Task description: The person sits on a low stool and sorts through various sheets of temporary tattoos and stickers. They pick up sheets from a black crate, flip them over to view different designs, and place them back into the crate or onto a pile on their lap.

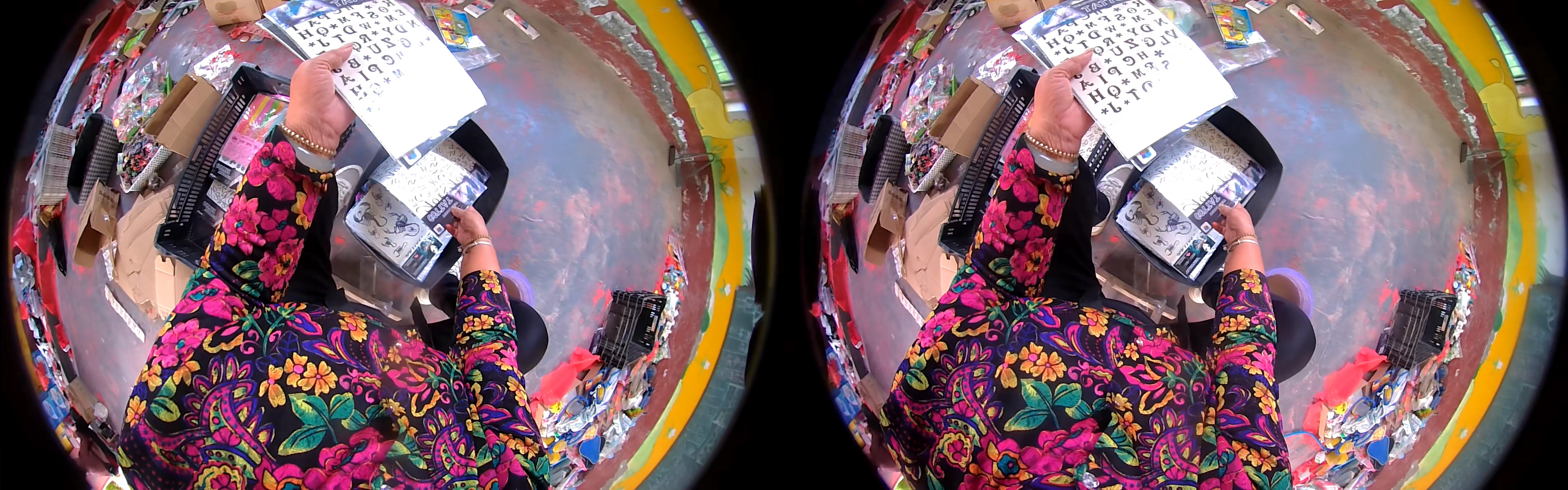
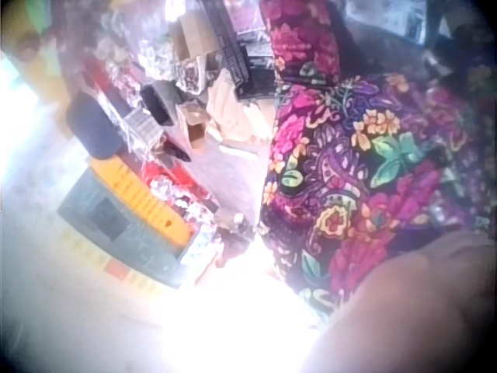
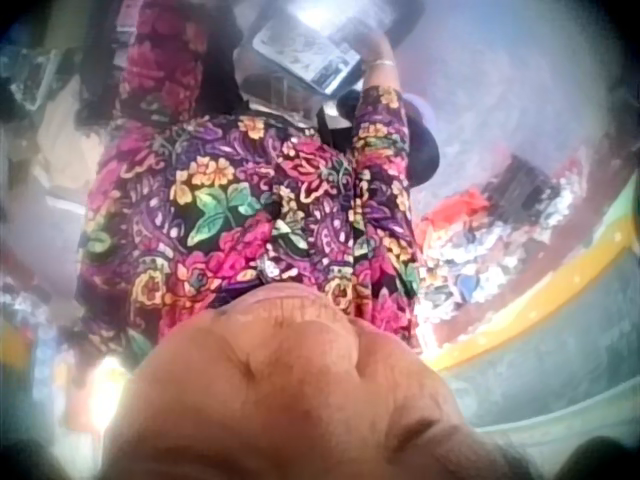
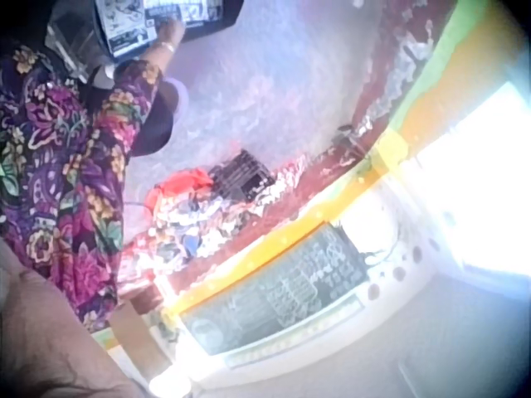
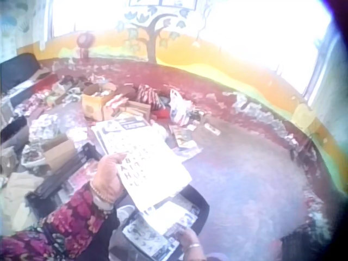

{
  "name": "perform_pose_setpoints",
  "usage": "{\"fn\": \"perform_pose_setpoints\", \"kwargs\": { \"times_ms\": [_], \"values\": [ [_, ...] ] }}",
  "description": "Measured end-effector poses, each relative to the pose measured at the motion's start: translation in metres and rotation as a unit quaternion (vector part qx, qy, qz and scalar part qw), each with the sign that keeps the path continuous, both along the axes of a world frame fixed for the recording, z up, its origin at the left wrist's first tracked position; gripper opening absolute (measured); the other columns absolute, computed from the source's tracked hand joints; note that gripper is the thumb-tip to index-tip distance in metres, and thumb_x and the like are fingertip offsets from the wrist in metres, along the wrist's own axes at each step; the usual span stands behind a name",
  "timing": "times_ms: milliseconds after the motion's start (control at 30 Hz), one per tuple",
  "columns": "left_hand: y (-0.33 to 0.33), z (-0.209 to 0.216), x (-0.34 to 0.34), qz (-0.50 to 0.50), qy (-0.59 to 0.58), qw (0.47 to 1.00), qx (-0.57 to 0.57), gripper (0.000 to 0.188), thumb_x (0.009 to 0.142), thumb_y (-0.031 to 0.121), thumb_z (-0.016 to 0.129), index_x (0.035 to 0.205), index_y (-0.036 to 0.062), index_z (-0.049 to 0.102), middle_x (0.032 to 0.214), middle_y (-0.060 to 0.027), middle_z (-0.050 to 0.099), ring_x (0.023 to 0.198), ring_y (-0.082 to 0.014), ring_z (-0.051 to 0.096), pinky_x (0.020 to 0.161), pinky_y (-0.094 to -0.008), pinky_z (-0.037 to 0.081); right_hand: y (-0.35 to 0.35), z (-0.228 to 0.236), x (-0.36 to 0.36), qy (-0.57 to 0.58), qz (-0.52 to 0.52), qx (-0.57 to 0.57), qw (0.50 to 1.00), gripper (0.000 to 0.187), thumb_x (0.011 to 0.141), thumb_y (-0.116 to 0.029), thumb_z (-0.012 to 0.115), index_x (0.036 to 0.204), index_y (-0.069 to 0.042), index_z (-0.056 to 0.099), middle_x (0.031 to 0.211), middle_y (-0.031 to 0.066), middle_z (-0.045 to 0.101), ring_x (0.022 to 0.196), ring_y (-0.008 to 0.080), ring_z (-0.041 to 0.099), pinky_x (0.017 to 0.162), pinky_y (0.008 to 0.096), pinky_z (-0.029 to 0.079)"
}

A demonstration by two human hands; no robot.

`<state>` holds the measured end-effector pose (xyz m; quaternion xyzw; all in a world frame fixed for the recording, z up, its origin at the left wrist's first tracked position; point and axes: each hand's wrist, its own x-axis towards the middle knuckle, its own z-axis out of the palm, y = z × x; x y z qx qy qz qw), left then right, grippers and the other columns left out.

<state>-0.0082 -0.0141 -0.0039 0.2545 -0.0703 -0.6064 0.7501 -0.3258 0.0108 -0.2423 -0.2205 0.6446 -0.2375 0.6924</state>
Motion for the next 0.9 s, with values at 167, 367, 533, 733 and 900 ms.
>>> {"fn": "perform_pose_setpoints", "kwargs": {
  "times_ms": [167,367,533,733,900],
  "values": [
    [0.008,0.006,-0.005,-0.009,-0.026,1.0,0.015,0.028,0.087,0.004,0.042,0.11,-0.0119,0.045,0.108,-0.0226,0.054,0.099,-0.0333,0.055,0.09,-0.0448,0.044,-0.006,-0.027,-0.013,0.142,-0.037,-0.019,0.989,0.008,0.083,-0.009,0.052,0.091,-0.009,0.049,0.073,0.0026,0.051,0.061,0.0151,0.052,0.046,0.028,0.048],
    [0.013,0.016,-0.013,0.001,-0.057,0.997,0.048,0.029,0.087,0.004,0.042,0.111,-0.0115,0.045,0.11,-0.0226,0.053,0.1,-0.0332,0.055,0.091,-0.0456,0.044,-0.008,-0.073,-0.027,0.238,-0.119,0.024,0.964,0.015,0.08,-0.001,0.045,0.09,0.005,0.055,0.088,0.0158,0.058,0.06,0.0261,0.06,0.038,0.0317,0.048],
    [0.013,0.015,-0.012,-0.001,-0.08,0.995,0.052,0.028,0.087,0.003,0.043,0.111,-0.012,0.045,0.108,-0.0227,0.054,0.099,-0.0328,0.056,0.088,-0.0447,0.046,-0.01,-0.083,-0.026,0.265,-0.111,0.057,0.956,0.019,0.08,0.0,0.041,0.09,0.008,0.055,0.079,0.018,0.061,0.058,0.0294,0.062,0.038,0.0344,0.048],
    [0.019,0.015,-0.011,-0.003,-0.075,0.996,0.051,0.03,0.086,0.002,0.043,0.112,-0.0126,0.043,0.11,-0.0238,0.053,0.1,-0.0334,0.056,0.089,-0.045,0.046,-0.007,-0.077,-0.015,0.373,-0.012,-0.002,0.928,0.02,0.079,-0.002,0.043,0.091,0.007,0.054,0.081,0.0204,0.061,0.059,0.0285,0.063,0.044,0.0359,0.048],
    [0.025,0.02,-0.013,0.013,-0.111,0.991,0.078,0.029,0.086,0.002,0.044,0.111,-0.0119,0.044,0.109,-0.0235,0.053,0.1,-0.0334,0.056,0.089,-0.045,0.046,-0.006,-0.115,-0.015,0.363,-0.012,-0.003,0.932,0.019,0.079,-0.004,0.044,0.09,0.007,0.054,0.083,0.0216,0.061,0.062,0.0297,0.063,0.05,0.0353,0.048]
  ]
}}
